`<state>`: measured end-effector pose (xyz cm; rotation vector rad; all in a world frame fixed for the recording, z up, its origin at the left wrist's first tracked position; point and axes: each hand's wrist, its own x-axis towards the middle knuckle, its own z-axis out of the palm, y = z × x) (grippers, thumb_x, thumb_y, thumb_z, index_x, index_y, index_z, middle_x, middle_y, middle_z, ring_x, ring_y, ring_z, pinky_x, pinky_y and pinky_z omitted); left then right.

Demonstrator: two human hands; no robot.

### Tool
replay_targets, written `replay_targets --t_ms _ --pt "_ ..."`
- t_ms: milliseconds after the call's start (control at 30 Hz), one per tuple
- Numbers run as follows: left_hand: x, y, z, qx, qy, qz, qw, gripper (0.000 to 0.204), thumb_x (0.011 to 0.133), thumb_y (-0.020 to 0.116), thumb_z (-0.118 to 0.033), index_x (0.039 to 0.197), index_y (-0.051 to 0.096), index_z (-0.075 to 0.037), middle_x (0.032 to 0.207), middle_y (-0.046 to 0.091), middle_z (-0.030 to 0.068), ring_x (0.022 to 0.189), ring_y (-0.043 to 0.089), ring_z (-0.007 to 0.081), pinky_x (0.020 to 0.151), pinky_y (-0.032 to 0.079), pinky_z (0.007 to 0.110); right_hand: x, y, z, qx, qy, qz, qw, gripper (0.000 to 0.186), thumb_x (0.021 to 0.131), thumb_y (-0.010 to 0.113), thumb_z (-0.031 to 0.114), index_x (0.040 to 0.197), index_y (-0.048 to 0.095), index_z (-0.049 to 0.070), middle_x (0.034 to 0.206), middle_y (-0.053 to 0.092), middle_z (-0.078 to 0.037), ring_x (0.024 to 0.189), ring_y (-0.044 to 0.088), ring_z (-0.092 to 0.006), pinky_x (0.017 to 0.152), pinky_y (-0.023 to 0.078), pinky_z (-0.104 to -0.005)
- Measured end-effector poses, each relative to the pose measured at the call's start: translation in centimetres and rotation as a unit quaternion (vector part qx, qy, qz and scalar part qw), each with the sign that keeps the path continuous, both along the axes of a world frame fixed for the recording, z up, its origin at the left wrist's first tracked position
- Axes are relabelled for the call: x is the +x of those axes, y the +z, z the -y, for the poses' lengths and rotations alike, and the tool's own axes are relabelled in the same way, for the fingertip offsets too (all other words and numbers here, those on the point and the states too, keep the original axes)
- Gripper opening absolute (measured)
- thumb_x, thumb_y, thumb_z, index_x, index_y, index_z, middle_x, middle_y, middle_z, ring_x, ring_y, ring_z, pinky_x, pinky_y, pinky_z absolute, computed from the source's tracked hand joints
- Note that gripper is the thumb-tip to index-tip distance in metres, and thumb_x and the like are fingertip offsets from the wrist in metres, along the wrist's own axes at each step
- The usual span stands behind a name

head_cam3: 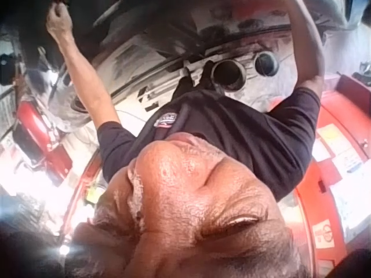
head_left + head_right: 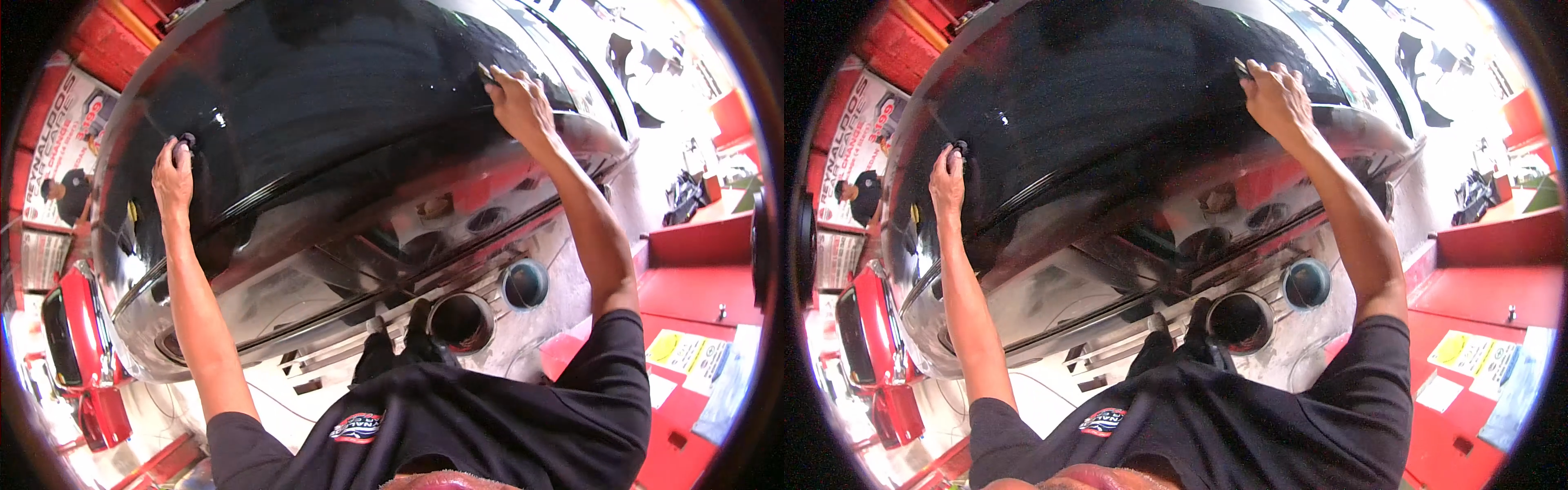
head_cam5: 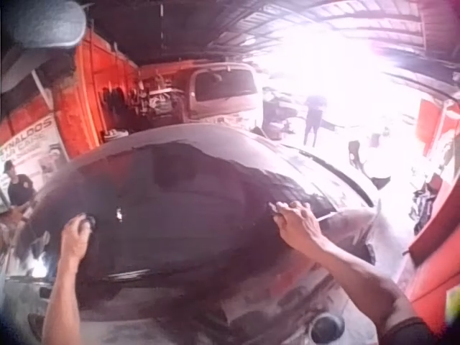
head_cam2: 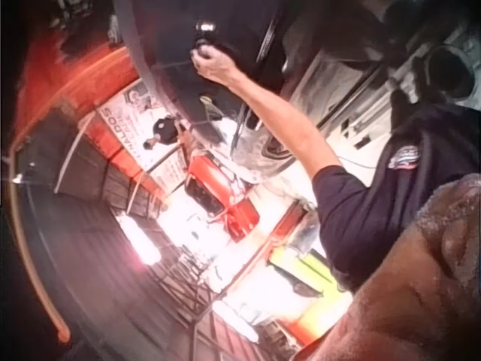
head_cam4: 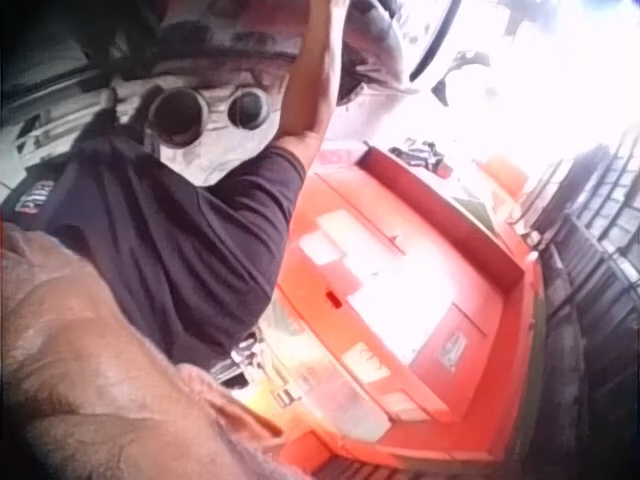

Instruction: Sanding the painted surface of a car with a sanding block and water.

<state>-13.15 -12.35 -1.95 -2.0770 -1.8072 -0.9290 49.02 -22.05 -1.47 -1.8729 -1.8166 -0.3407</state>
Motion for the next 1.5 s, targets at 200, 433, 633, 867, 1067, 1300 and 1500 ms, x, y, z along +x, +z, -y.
replay_targets --t_ms 200,433,633,867,1067,1300,1500 --pt "1.8 -0.8 -1.4 0.011 0.000 -0.035 0.999 0.047 0.107 0.057 -0.036 0.136 0.068 -0.002 0.137 0.070 0.0216 0.128 0.064 0.0391 0.113 0.046 0.047 -17.4 0.5 -4.9 0.050 0.165 0.032 0.985 0.021 0.089 0.068 0.024 0.098 0.078 0.008 0.094 0.076 -0.018 0.090 0.074 -0.0363 0.080 0.061 -0.0493" --pt "0.2 -1.4 -1.3 0.012 -0.014 -0.019 1.000 0.048 0.108 0.056 -0.038 0.135 0.068 -0.001 0.137 0.069 0.0238 0.127 0.065 0.0413 0.112 0.048 0.049 -31.3 0.2 -4.4 0.048 0.268 -0.024 0.962 0.031 0.091 0.069 0.025 0.117 0.077 0.010 0.113 0.073 -0.017 0.110 0.067 -0.0388 0.092 0.056 -0.0501" --pt "1.6 -0.7 -1.1 0.021 0.002 -0.037 0.999 0.052 0.106 0.056 -0.044 0.135 0.068 -0.003 0.140 0.068 0.0215 0.130 0.064 0.0384 0.112 0.046 0.049 -4.8 1.5 -4.5 -0.099 -0.060 0.128 0.985 0.028 0.092 0.067 0.026 0.117 0.079 0.021 0.113 0.077 -0.007 0.108 0.072 -0.0327 0.091 0.060 -0.0495" --pt "3.6 -0.1 0.1 -0.006 0.032 -0.063 0.997 0.065 0.105 0.058 -0.055 0.142 0.063 -0.001 0.143 0.065 0.0245 0.135 0.059 0.0410 0.116 0.043 0.051 -19.9 0.3 -7.4 0.059 0.119 0.035 0.991 0.023 0.094 0.069 0.025 0.115 0.075 0.017 0.102 0.076 -0.013 0.097 0.074 -0.0346 0.083 0.060 -0.0510" --pt "2.5 -0.1 -0.9 0.029 -0.014 -0.032 0.999 0.059 0.104 0.062 -0.049 0.137 0.067 0.000 0.139 0.067 0.0249 0.132 0.061 0.0411 0.115 0.044 0.049 -36.9 2.0 -9.7 0.054 0.231 0.012 0.971 0.030 0.094 0.062 0.023 0.115 0.079 0.010 0.120 0.074 -0.018 0.117 0.067 -0.0381 0.094 0.058 -0.0496" --pt "2.6 -0.2 -1.5 0.014 -0.002 -0.065 0.998 0.055 0.104 0.062 -0.044 0.138 0.066 -0.001 0.140 0.068 0.0232 0.131 0.063 0.0394 0.113 0.046 0.049 -7.5 -0.6 -9.2 0.042 -0.039 0.026 0.998 0.031 0.099 0.064 0.034 0.123 0.077 0.018 0.119 0.073 -0.018 0.111 0.068 -0.0446 0.090 0.058 -0.0553" --pt "1.7 -0.7 -0.7 -0.018 0.000 -0.071 0.997 0.058 0.108 0.057 -0.047 0.143 0.063 -0.001 0.141 0.067 0.0245 0.133 0.061 0.0423 0.114 0.045 0.050 -15.8 0.5 -0.4 0.012 0.045 0.018 0.999 0.028 0.101 0.064 0.030 0.123 0.077 0.018 0.124 0.071 -0.016 0.113 0.066 -0.0375 0.095 0.056 -0.0517"
